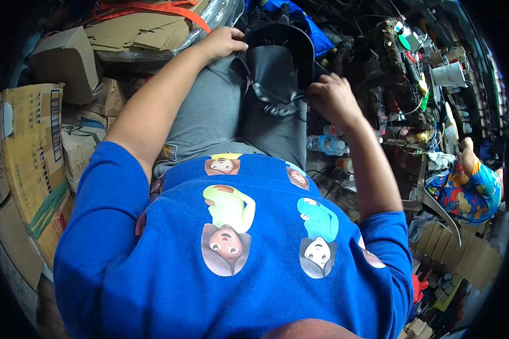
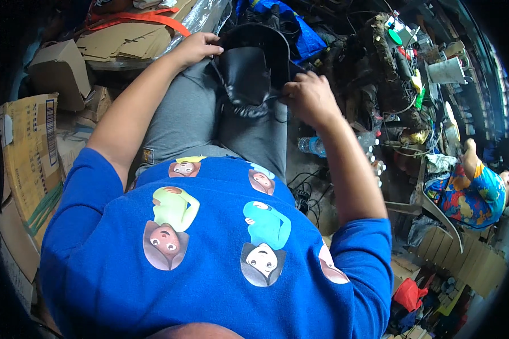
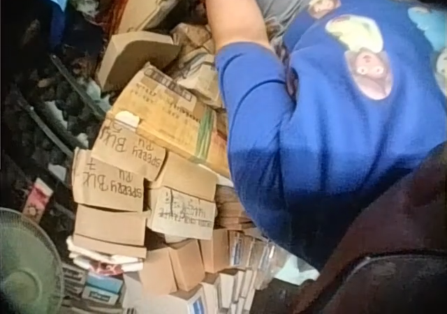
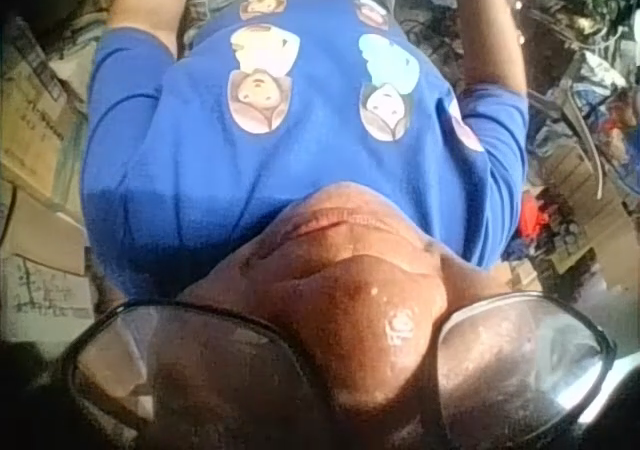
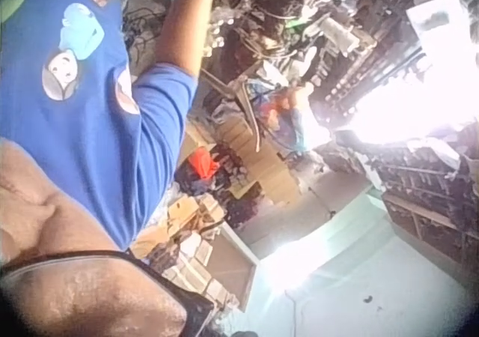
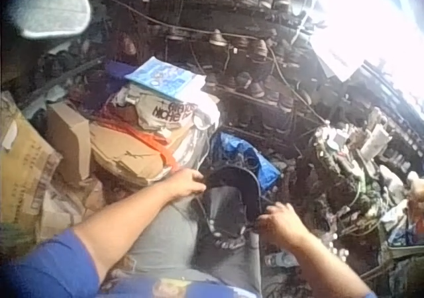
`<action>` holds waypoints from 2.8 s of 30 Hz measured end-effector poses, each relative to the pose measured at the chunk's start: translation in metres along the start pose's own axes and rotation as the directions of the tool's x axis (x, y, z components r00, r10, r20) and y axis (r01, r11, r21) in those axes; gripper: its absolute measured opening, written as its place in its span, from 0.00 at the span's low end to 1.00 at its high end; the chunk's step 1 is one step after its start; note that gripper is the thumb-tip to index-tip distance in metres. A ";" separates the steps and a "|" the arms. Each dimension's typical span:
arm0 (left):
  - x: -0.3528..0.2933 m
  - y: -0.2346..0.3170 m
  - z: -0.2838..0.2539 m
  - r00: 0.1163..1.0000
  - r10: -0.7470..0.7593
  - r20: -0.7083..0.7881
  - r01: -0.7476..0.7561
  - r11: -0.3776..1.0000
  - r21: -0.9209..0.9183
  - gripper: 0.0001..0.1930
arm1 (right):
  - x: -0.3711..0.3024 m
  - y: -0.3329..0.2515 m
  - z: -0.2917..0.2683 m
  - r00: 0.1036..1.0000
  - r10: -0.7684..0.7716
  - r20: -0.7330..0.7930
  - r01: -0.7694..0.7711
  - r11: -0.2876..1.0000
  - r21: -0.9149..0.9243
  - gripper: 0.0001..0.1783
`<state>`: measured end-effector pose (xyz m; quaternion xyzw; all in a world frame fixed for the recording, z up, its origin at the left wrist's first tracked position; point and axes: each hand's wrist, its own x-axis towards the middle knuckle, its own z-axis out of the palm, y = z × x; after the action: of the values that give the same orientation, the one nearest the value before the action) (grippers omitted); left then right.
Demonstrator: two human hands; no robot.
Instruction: Hand-stitching or finishing a black leather shoe upper in a workshop environment.
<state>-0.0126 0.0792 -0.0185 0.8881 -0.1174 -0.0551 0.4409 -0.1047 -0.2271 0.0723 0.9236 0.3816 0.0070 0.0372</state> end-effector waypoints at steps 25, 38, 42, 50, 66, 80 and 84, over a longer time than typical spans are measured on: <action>0.022 0.020 0.040 0.978 -0.164 0.130 0.061 0.817 0.573 0.25 | 0.024 -0.054 0.021 0.668 0.466 0.580 -0.734 0.544 0.408 0.22; -0.083 0.054 0.019 0.836 0.398 0.379 -0.415 0.909 -0.038 0.13 | 0.035 -0.066 0.012 0.918 0.388 0.083 -0.393 0.856 0.336 0.21; -0.047 0.059 0.026 0.801 0.560 0.210 -0.571 0.821 -0.009 0.12 | 0.028 -0.065 0.002 0.951 0.307 0.026 -0.306 0.931 0.200 0.16; -0.037 0.068 0.052 0.817 0.456 0.353 -0.496 0.868 0.028 0.13 | -0.014 -0.044 0.004 0.958 0.201 0.204 -0.278 0.486 0.829 0.15; -0.002 0.069 0.045 0.638 0.313 0.704 -0.210 0.950 -0.232 0.10 | -0.009 -0.039 0.024 0.908 0.373 0.188 -0.376 0.534 0.758 0.11; 0.001 0.073 0.054 0.606 0.343 0.718 -0.188 0.939 -0.289 0.11 | -0.003 -0.035 0.016 0.918 0.359 0.168 -0.358 0.572 0.738 0.10; -0.001 0.071 0.051 0.604 0.340 0.721 -0.227 0.940 -0.253 0.11 | 0.001 -0.038 0.023 0.939 0.310 0.147 -0.308 0.574 0.758 0.10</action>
<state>-0.0348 -0.0010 0.0073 0.7214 -0.4253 -0.3567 0.4140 -0.1297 -0.2015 0.0463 0.9018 0.1806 -0.1494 -0.3631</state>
